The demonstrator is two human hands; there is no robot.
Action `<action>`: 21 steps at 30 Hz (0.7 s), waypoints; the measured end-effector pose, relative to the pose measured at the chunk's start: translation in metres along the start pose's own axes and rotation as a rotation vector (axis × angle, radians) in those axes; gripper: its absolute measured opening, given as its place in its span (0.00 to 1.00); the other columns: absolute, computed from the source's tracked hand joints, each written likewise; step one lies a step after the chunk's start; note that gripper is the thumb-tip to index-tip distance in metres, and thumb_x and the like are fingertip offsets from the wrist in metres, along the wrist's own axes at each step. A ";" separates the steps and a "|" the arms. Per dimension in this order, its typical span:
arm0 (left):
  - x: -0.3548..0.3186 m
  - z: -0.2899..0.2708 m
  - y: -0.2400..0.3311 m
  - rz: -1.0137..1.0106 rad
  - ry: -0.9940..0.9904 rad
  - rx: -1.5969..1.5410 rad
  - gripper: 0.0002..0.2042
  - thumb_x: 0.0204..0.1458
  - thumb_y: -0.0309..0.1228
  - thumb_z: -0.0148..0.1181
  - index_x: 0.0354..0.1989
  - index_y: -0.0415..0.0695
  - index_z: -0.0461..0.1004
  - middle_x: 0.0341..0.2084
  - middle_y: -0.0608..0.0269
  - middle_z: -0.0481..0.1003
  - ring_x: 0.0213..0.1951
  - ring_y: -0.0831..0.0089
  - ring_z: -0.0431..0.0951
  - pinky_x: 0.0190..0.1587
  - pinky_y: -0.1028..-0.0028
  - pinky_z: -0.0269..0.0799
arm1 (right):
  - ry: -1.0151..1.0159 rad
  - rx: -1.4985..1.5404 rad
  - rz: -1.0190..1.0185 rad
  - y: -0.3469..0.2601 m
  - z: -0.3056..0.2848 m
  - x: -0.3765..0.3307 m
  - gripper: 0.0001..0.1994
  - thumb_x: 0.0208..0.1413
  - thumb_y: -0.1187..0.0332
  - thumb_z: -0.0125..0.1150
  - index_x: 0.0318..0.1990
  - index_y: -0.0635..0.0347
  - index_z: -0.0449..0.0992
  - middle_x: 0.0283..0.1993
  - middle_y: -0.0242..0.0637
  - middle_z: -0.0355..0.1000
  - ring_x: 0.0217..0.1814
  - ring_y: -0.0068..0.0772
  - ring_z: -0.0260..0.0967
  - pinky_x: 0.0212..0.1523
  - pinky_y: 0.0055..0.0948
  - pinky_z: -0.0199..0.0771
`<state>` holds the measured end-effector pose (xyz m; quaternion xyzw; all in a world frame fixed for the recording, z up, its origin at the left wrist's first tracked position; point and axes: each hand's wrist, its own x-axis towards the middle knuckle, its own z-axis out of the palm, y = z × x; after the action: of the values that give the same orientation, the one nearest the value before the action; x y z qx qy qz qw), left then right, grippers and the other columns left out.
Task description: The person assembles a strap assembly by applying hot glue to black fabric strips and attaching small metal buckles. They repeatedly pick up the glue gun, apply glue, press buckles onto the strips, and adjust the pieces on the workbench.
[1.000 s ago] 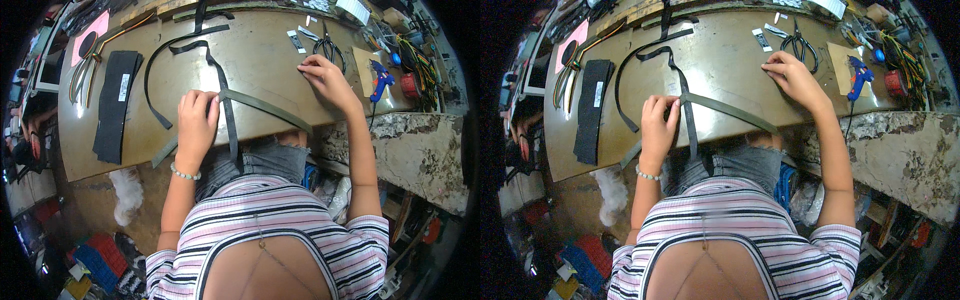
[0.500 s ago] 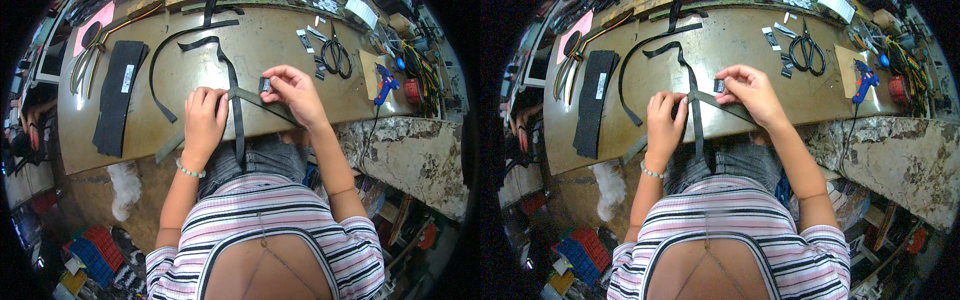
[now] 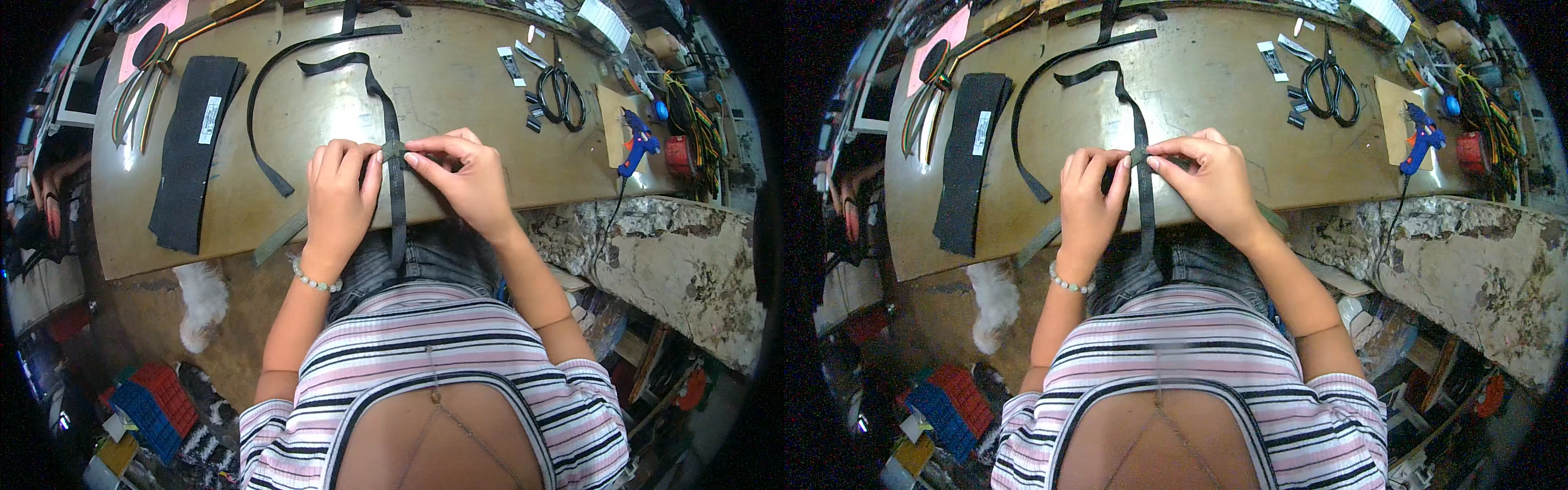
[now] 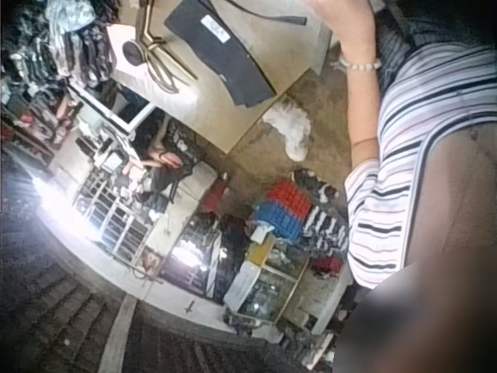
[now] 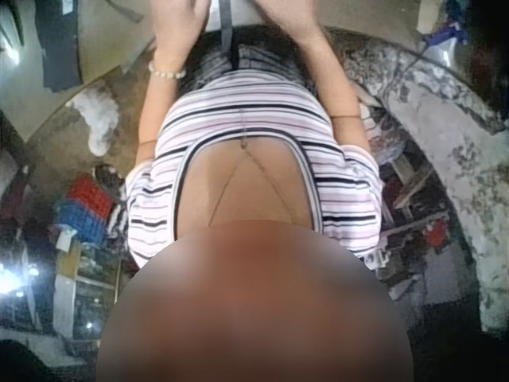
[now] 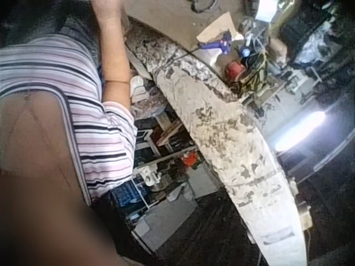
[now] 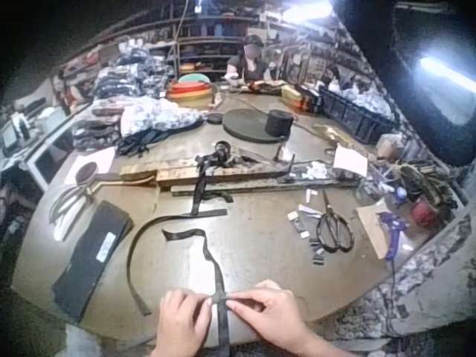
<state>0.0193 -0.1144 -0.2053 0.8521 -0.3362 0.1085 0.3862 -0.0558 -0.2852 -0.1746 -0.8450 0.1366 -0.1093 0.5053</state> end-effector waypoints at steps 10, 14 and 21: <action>0.000 -0.001 0.000 -0.014 -0.009 -0.012 0.06 0.52 0.26 0.66 0.37 0.43 0.79 0.33 0.62 0.74 0.38 0.62 0.73 0.43 0.65 0.66 | 0.215 -0.185 -0.255 0.018 0.027 0.007 0.07 0.50 0.71 0.71 0.37 0.58 0.85 0.37 0.38 0.79 0.42 0.39 0.71 0.44 0.34 0.72; -0.001 -0.001 0.000 -0.011 -0.010 -0.007 0.06 0.52 0.26 0.65 0.38 0.43 0.79 0.33 0.62 0.74 0.38 0.62 0.73 0.44 0.65 0.66 | 0.218 -0.193 -0.215 0.015 0.030 0.007 0.07 0.51 0.70 0.70 0.37 0.58 0.85 0.36 0.39 0.77 0.42 0.41 0.70 0.45 0.36 0.71; 0.003 -0.002 0.002 0.002 0.062 -0.053 0.07 0.51 0.24 0.66 0.38 0.43 0.79 0.33 0.59 0.74 0.38 0.61 0.74 0.43 0.64 0.68 | 0.197 -0.162 -0.174 0.014 0.028 0.009 0.09 0.54 0.69 0.69 0.42 0.59 0.84 0.37 0.38 0.77 0.41 0.37 0.71 0.44 0.32 0.72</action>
<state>0.0201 -0.1155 -0.2014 0.8375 -0.3276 0.1261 0.4188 -0.0399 -0.2715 -0.1999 -0.8768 0.1200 -0.2238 0.4083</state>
